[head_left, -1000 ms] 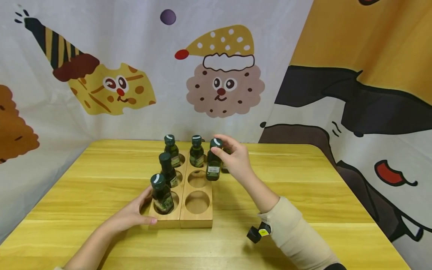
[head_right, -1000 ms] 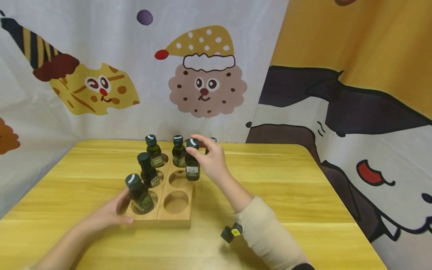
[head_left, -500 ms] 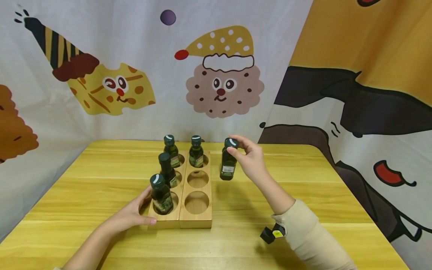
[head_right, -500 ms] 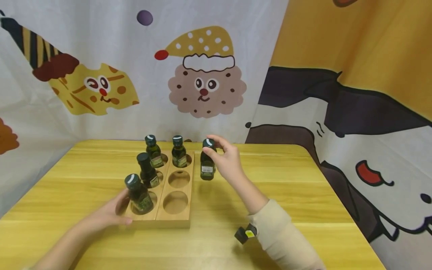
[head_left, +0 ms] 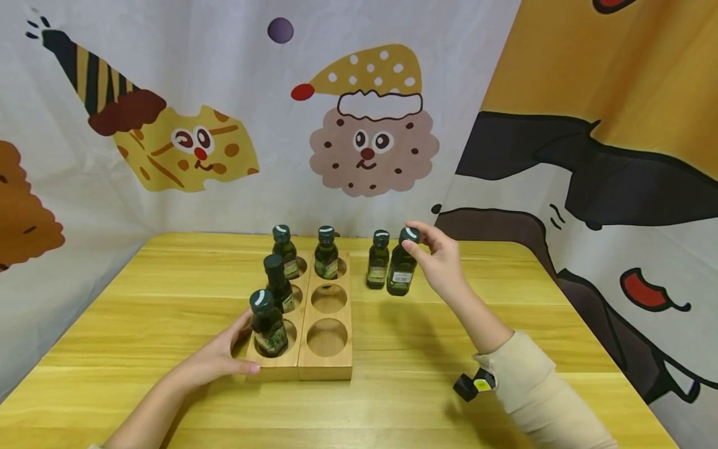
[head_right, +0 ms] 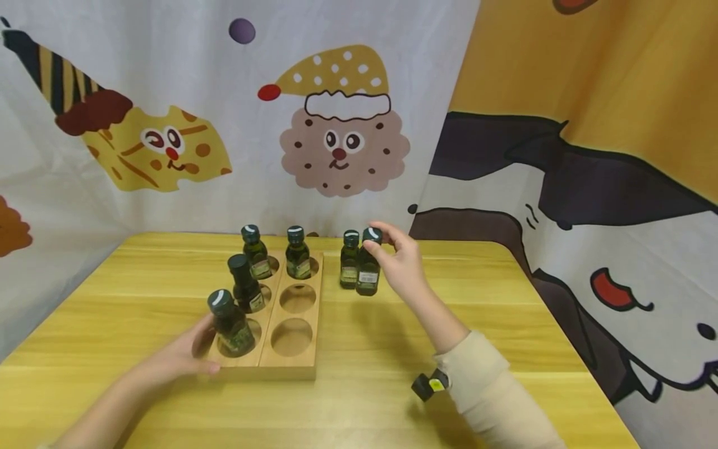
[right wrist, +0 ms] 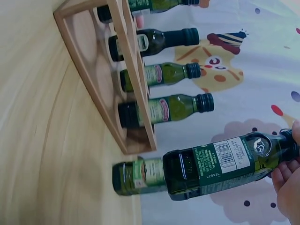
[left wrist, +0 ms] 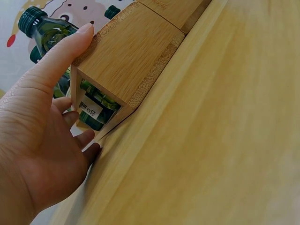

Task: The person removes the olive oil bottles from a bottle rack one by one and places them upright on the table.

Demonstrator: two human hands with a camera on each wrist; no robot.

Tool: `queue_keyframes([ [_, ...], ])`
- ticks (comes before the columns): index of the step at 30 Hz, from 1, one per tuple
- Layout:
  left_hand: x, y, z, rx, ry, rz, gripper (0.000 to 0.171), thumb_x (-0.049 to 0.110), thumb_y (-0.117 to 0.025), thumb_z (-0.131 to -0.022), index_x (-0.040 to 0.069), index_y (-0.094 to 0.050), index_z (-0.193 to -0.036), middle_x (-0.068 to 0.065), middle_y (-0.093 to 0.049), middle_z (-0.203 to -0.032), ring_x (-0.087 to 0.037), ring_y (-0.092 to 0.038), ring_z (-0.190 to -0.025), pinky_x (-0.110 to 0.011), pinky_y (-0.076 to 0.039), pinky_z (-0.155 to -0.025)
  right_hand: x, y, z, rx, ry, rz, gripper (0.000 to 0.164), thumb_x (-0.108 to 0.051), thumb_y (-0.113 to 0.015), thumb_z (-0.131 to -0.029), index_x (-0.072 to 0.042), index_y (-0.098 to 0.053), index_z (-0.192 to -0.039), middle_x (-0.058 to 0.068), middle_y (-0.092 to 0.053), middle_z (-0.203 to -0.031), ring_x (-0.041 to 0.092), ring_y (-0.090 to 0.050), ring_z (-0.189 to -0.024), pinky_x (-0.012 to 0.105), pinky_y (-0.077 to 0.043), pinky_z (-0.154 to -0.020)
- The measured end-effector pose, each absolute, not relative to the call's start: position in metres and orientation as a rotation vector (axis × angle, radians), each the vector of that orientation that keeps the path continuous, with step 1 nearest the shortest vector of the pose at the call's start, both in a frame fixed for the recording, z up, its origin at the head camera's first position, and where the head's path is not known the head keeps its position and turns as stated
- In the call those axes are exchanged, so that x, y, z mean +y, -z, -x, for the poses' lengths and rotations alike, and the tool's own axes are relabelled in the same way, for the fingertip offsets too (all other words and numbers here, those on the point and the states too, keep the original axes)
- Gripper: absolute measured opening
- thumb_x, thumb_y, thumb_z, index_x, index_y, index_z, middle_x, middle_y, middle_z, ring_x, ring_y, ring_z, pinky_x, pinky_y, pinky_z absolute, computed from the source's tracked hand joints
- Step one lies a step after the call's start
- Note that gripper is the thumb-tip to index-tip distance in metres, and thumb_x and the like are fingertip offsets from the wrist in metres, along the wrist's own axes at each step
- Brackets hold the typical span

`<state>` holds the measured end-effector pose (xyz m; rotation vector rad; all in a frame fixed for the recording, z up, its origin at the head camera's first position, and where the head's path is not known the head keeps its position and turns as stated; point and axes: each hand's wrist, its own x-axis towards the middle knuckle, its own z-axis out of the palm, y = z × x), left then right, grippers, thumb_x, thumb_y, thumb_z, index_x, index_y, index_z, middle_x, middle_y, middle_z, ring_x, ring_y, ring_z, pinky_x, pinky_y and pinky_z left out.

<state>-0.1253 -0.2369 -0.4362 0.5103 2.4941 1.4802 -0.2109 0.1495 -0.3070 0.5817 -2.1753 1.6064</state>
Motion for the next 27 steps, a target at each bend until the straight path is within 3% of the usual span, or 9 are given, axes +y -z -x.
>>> queue_keyframes([
  [8, -0.236, 0.436, 0.126, 2.492, -1.475, -0.499, 0.112, 0.018, -0.082, -0.073, -0.001, -0.004, -0.152, -0.037, -0.015, -0.148, -0.057, -0.016, -0.132, -0.072, -0.015, -0.1, 0.158, 0.299, 0.213, -2.194, -1.518, -0.57, 0.03, 0.007, -0.062, -0.089, 0.014, -0.059, -0.117, 0.028, -0.063, -0.101, 0.014, -0.057, -0.085, 0.015, -0.048, -0.072],
  [15, -0.236, 0.437, 0.126, 2.486, -1.488, -0.52, 0.112, 0.019, -0.082, -0.074, 0.0, -0.004, -0.152, -0.037, -0.015, -0.148, -0.057, -0.017, -0.132, -0.072, -0.015, -0.1, 0.178, 0.322, 0.246, -2.207, -1.52, -0.543, 0.032, -0.003, -0.064, -0.091, 0.004, -0.061, -0.122, 0.02, -0.065, -0.1, 0.015, -0.056, -0.082, 0.016, -0.047, -0.067],
  [23, -0.236, 0.438, 0.126, 2.49, -1.476, -0.508, 0.113, 0.02, -0.082, -0.074, -0.001, -0.003, -0.152, -0.037, -0.015, -0.148, -0.057, -0.017, -0.132, -0.071, -0.015, -0.1, 0.186, 0.329, 0.263, -2.244, -1.507, -0.535, 0.035, -0.014, -0.066, -0.092, -0.002, -0.062, -0.124, 0.014, -0.066, -0.104, 0.013, -0.06, -0.089, 0.018, -0.051, -0.074],
  [27, -0.237, 0.438, 0.127, 2.494, -1.47, -0.497, 0.112, 0.019, -0.082, -0.074, -0.003, -0.003, -0.151, -0.038, -0.014, -0.148, -0.057, -0.018, -0.132, -0.07, -0.015, -0.101, 0.189, 0.332, 0.271, -2.275, -1.488, -0.539, 0.036, -0.018, -0.065, -0.092, -0.004, -0.062, -0.125, 0.012, -0.065, -0.1, 0.015, -0.059, -0.084, 0.019, -0.048, -0.066],
])
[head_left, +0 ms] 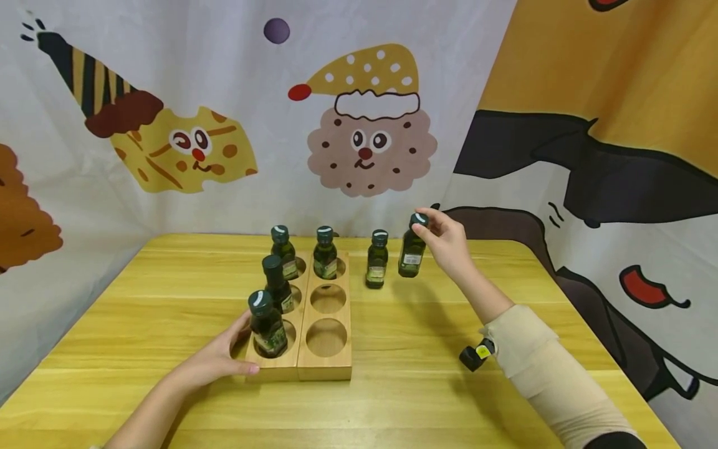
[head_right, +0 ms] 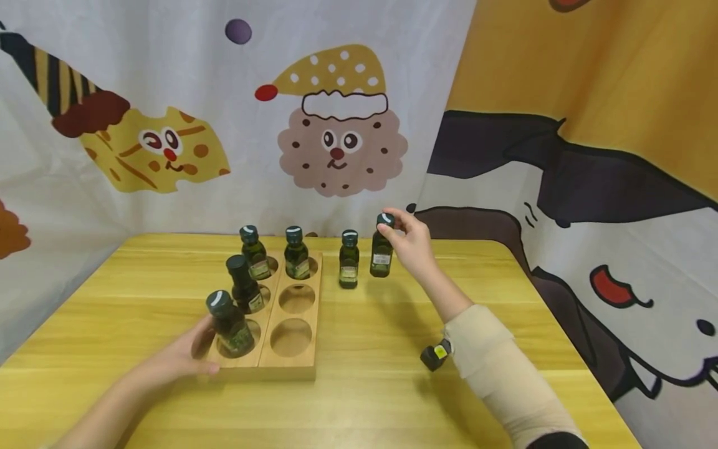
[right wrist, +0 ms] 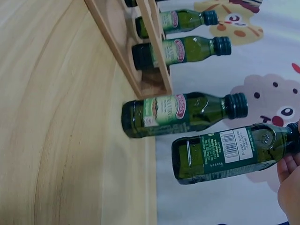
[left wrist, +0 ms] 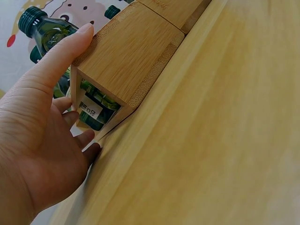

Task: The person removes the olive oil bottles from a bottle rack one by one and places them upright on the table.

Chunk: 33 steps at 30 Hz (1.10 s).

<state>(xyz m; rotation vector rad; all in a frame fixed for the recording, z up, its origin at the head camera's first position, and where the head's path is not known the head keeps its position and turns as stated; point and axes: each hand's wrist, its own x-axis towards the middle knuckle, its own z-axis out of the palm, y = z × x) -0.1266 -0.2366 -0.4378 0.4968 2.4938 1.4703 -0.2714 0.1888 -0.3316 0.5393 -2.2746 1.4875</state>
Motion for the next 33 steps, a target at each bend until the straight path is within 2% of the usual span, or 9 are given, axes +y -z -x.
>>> queue_keyframes([
  [7, -0.237, 0.438, 0.127, 2.492, -1.479, -0.504, 0.113, 0.018, -0.081, -0.073, -0.006, -0.003, -0.15, -0.038, -0.013, -0.148, -0.057, -0.017, -0.132, -0.068, -0.015, -0.102, 0.191, 0.337, 0.28, -2.333, -1.496, -0.498, 0.037, -0.017, -0.063, -0.093, -0.005, -0.06, -0.128, 0.014, -0.063, -0.101, 0.016, -0.057, -0.085, 0.018, -0.046, -0.066],
  [14, -0.237, 0.438, 0.127, 2.487, -1.48, -0.509, 0.112, 0.018, -0.081, -0.074, -0.006, -0.002, -0.15, -0.038, -0.013, -0.148, -0.057, -0.017, -0.132, -0.068, -0.015, -0.103, 0.182, 0.326, 0.263, -2.372, -1.491, -0.458, 0.036, -0.008, -0.06, -0.094, 0.003, -0.057, -0.128, 0.017, -0.061, -0.098, 0.018, -0.054, -0.079, 0.019, -0.043, -0.061],
  [19, -0.237, 0.438, 0.127, 2.488, -1.479, -0.509, 0.113, 0.017, -0.082, -0.073, -0.005, -0.002, -0.15, -0.038, -0.013, -0.148, -0.057, -0.017, -0.132, -0.069, -0.015, -0.102, 0.188, 0.346, 0.277, -2.365, -1.508, -0.44, 0.039, -0.016, -0.063, -0.093, -0.001, -0.058, -0.129, 0.015, -0.063, -0.099, 0.024, -0.053, -0.082, 0.02, -0.04, -0.057],
  [23, -0.237, 0.438, 0.127, 2.489, -1.481, -0.506, 0.113, 0.017, -0.082, -0.073, -0.005, -0.003, -0.15, -0.038, -0.014, -0.148, -0.056, -0.017, -0.132, -0.069, -0.015, -0.102, 0.191, 0.36, 0.287, -2.35, -1.533, -0.42, 0.039, -0.016, -0.065, -0.092, -0.002, -0.059, -0.128, 0.013, -0.064, -0.101, 0.02, -0.054, -0.086, 0.019, -0.043, -0.061],
  [28, -0.237, 0.437, 0.127, 2.491, -1.48, -0.505, 0.113, 0.017, -0.082, -0.073, -0.006, -0.003, -0.15, -0.038, -0.014, -0.148, -0.057, -0.017, -0.132, -0.069, -0.016, -0.102, 0.189, 0.367, 0.288, -2.336, -1.577, -0.425, 0.038, -0.013, -0.066, -0.091, -0.002, -0.06, -0.127, 0.015, -0.064, -0.104, 0.018, -0.057, -0.091, 0.018, -0.049, -0.072],
  [33, -0.237, 0.437, 0.127, 2.485, -1.485, -0.505, 0.113, 0.017, -0.082, -0.073, -0.006, -0.003, -0.15, -0.038, -0.014, -0.148, -0.057, -0.017, -0.132, -0.069, -0.015, -0.102, 0.19, 0.375, 0.288, -2.34, -1.582, -0.422, 0.037, -0.013, -0.065, -0.091, -0.002, -0.06, -0.127, 0.015, -0.064, -0.106, 0.017, -0.057, -0.092, 0.018, -0.05, -0.073],
])
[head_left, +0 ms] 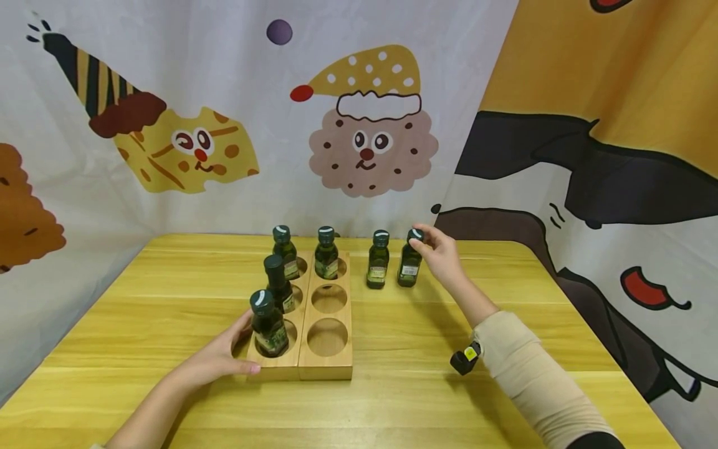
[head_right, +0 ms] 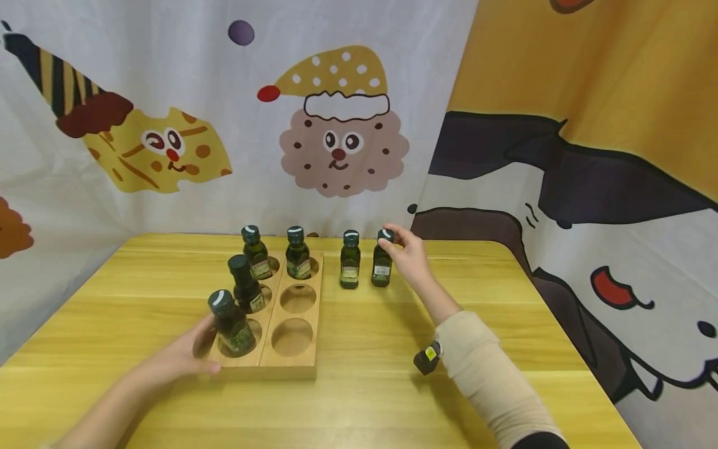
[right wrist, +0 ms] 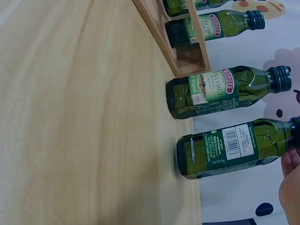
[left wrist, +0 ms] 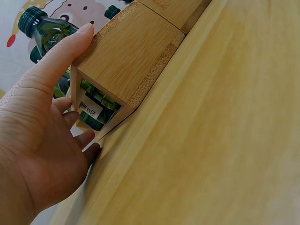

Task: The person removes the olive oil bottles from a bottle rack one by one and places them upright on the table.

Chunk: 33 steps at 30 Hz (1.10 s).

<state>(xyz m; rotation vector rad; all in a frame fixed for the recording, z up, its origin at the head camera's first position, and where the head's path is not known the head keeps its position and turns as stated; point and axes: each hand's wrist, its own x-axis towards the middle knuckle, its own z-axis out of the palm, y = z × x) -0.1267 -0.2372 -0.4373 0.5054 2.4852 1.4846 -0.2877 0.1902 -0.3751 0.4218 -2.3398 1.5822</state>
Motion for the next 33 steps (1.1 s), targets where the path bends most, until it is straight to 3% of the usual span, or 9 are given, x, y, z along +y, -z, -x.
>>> queue_keyframes([
  [23, -0.237, 0.438, 0.127, 2.47, -1.491, -0.489, 0.113, 0.018, -0.082, -0.073, -0.005, -0.002, -0.15, -0.037, -0.012, -0.149, -0.055, -0.017, -0.133, -0.068, -0.014, -0.103, 0.191, 0.384, 0.291, -2.338, -1.57, -0.399, 0.041, -0.014, -0.064, -0.092, -0.001, -0.057, -0.131, 0.019, -0.064, -0.109, 0.023, -0.058, -0.096, 0.015, -0.048, -0.074],
  [28, -0.237, 0.438, 0.127, 2.475, -1.496, -0.506, 0.113, 0.017, -0.081, -0.073, -0.005, -0.002, -0.15, -0.037, -0.013, -0.148, -0.056, -0.017, -0.133, -0.068, -0.014, -0.103, 0.184, 0.364, 0.274, -2.328, -1.569, -0.411, 0.045, -0.008, -0.062, -0.093, 0.006, -0.049, -0.135, 0.024, -0.058, -0.124, 0.033, -0.055, -0.109, 0.029, -0.049, -0.089],
  [33, -0.237, 0.438, 0.127, 2.464, -1.508, -0.5, 0.113, 0.016, -0.081, -0.073, -0.005, -0.002, -0.15, -0.037, -0.012, -0.149, -0.056, -0.016, -0.133, -0.068, -0.014, -0.103, 0.179, 0.343, 0.263, -2.217, -1.527, -0.47, 0.045, 0.001, -0.062, -0.091, 0.011, -0.048, -0.133, 0.03, -0.054, -0.127, 0.04, -0.049, -0.119, 0.048, -0.038, -0.103],
])
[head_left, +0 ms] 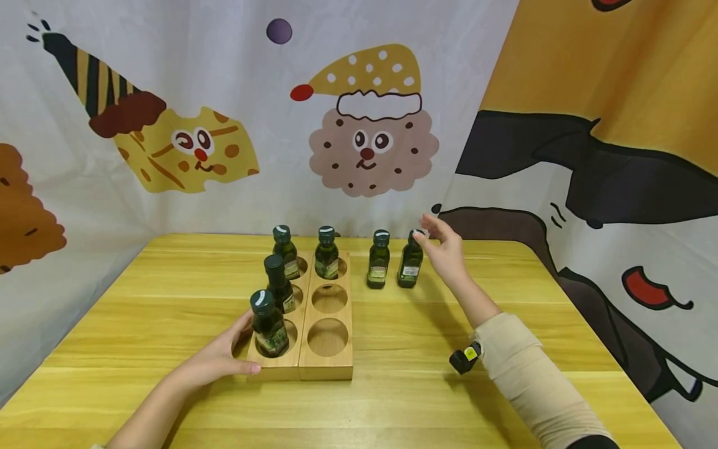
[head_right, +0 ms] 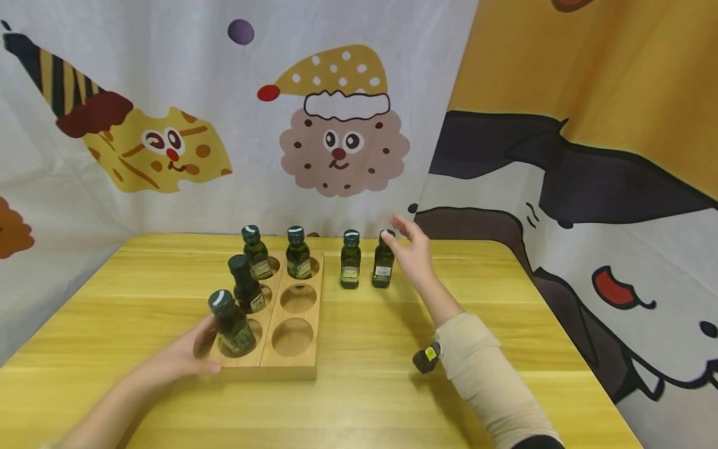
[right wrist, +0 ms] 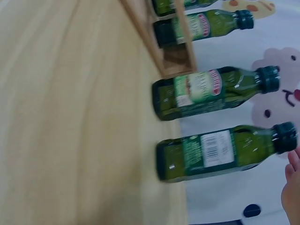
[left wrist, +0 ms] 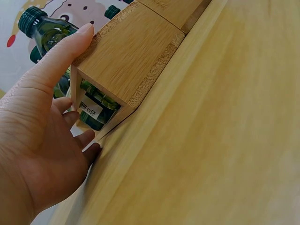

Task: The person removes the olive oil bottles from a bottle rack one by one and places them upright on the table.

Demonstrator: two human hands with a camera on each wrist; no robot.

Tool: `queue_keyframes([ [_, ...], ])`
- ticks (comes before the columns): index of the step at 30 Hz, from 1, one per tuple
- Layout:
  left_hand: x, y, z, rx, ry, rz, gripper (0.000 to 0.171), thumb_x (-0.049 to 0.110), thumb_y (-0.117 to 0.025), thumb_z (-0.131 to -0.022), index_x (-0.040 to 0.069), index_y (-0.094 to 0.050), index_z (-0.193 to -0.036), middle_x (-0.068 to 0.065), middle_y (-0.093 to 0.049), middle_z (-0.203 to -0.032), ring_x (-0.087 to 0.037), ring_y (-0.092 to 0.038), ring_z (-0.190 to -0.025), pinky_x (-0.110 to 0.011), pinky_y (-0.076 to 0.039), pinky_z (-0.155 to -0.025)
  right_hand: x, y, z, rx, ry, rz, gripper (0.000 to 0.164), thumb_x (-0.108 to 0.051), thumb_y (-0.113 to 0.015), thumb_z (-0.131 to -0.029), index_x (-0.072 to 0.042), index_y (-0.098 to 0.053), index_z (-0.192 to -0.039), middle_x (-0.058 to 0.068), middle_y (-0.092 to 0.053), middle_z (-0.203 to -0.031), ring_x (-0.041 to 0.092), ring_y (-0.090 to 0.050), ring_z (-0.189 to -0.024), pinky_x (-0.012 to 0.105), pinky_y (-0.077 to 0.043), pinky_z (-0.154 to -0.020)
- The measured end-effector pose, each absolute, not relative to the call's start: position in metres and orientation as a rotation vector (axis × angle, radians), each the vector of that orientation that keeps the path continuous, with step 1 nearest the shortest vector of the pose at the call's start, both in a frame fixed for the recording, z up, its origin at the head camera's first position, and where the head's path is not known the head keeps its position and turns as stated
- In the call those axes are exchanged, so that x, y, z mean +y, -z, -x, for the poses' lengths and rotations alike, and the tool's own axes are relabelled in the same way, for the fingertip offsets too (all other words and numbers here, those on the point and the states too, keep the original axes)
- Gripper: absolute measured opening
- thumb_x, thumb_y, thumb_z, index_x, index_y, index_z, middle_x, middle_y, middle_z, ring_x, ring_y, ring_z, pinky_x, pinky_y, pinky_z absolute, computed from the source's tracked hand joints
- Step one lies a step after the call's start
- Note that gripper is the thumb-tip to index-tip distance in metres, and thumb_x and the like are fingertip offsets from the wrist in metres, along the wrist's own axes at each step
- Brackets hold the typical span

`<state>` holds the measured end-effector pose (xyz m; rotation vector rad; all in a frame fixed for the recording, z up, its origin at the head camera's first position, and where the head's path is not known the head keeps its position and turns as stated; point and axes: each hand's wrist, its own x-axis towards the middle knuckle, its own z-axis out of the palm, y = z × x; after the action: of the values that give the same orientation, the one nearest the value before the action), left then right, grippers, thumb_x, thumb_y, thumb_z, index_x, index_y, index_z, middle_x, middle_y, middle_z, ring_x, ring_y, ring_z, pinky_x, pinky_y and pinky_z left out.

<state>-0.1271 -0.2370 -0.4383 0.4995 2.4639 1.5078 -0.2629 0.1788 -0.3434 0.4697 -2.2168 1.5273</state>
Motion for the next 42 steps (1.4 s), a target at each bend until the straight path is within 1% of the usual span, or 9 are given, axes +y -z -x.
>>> queue_keyframes([
  [2, -0.237, 0.439, 0.127, 2.46, -1.511, -0.494, 0.113, 0.016, -0.082, -0.073, -0.005, -0.002, -0.15, -0.037, -0.012, -0.149, -0.056, -0.016, -0.133, -0.068, -0.013, -0.103, 0.177, 0.337, 0.261, -2.18, -1.501, -0.495, 0.045, 0.001, -0.063, -0.09, 0.011, -0.048, -0.132, 0.031, -0.054, -0.126, 0.04, -0.048, -0.12, 0.048, -0.038, -0.103],
  [7, -0.237, 0.438, 0.127, 2.462, -1.506, -0.486, 0.113, 0.016, -0.082, -0.073, -0.005, -0.002, -0.151, -0.037, -0.012, -0.149, -0.056, -0.015, -0.133, -0.069, -0.013, -0.103, 0.17, 0.324, 0.257, -2.136, -1.487, -0.574, 0.045, -0.003, -0.063, -0.091, 0.008, -0.049, -0.133, 0.028, -0.054, -0.127, 0.036, -0.049, -0.12, 0.044, -0.037, -0.104],
  [11, -0.237, 0.438, 0.126, 2.469, -1.497, -0.485, 0.113, 0.016, -0.081, -0.073, -0.005, -0.002, -0.15, -0.037, -0.012, -0.149, -0.056, -0.015, -0.133, -0.069, -0.013, -0.102, 0.158, 0.315, 0.252, -2.112, -1.535, -0.634, 0.045, -0.003, -0.063, -0.092, 0.008, -0.049, -0.133, 0.025, -0.054, -0.128, 0.033, -0.049, -0.12, 0.044, -0.037, -0.104],
  [14, -0.237, 0.438, 0.126, 2.465, -1.505, -0.489, 0.112, 0.016, -0.081, -0.073, -0.005, -0.002, -0.15, -0.037, -0.012, -0.149, -0.056, -0.016, -0.133, -0.069, -0.013, -0.103, 0.146, 0.31, 0.249, -2.088, -1.562, -0.666, 0.044, 0.0, -0.063, -0.091, 0.009, -0.049, -0.132, 0.025, -0.055, -0.127, 0.033, -0.05, -0.119, 0.043, -0.038, -0.104],
  [21, -0.236, 0.436, 0.125, 2.456, -1.519, -0.494, 0.112, 0.016, -0.081, -0.073, -0.004, -0.003, -0.151, -0.037, -0.013, -0.148, -0.056, -0.017, -0.133, -0.069, -0.013, -0.103, 0.116, 0.302, 0.243, -2.047, -1.622, -0.778, 0.046, 0.003, -0.064, -0.089, 0.012, -0.048, -0.131, 0.031, -0.053, -0.125, 0.036, -0.05, -0.117, 0.043, -0.039, -0.103],
  [26, -0.236, 0.436, 0.126, 2.455, -1.522, -0.492, 0.112, 0.017, -0.082, -0.073, -0.003, -0.003, -0.151, -0.037, -0.014, -0.148, -0.056, -0.018, -0.133, -0.069, -0.013, -0.103, 0.096, 0.299, 0.239, -2.069, -1.635, -0.821, 0.047, 0.003, -0.064, -0.089, 0.011, -0.048, -0.132, 0.027, -0.055, -0.125, 0.035, -0.05, -0.118, 0.042, -0.04, -0.103],
  [29, -0.236, 0.436, 0.126, 2.454, -1.526, -0.496, 0.112, 0.017, -0.082, -0.073, -0.002, -0.004, -0.152, -0.037, -0.014, -0.148, -0.056, -0.018, -0.133, -0.069, -0.013, -0.103, 0.084, 0.3, 0.24, -2.081, -1.631, -0.861, 0.047, 0.003, -0.064, -0.089, 0.011, -0.048, -0.132, 0.026, -0.055, -0.125, 0.036, -0.05, -0.118, 0.044, -0.04, -0.103],
  [36, -0.235, 0.435, 0.125, 2.46, -1.519, -0.505, 0.112, 0.019, -0.082, -0.073, 0.0, -0.005, -0.152, -0.037, -0.016, -0.148, -0.056, -0.018, -0.133, -0.071, -0.014, -0.101, 0.063, 0.309, 0.244, -2.166, -1.682, -0.833, 0.048, -0.002, -0.064, -0.091, 0.008, -0.047, -0.134, 0.025, -0.053, -0.129, 0.034, -0.05, -0.119, 0.041, -0.039, -0.104],
  [42, -0.236, 0.436, 0.126, 2.474, -1.51, -0.509, 0.112, 0.018, -0.081, -0.072, 0.0, -0.005, -0.152, -0.036, -0.016, -0.148, -0.056, -0.018, -0.133, -0.071, -0.015, -0.101, 0.051, 0.336, 0.267, -2.233, -1.733, -0.79, 0.051, -0.009, -0.064, -0.092, 0.003, -0.045, -0.139, 0.023, -0.051, -0.134, 0.033, -0.048, -0.123, 0.043, -0.038, -0.105],
])
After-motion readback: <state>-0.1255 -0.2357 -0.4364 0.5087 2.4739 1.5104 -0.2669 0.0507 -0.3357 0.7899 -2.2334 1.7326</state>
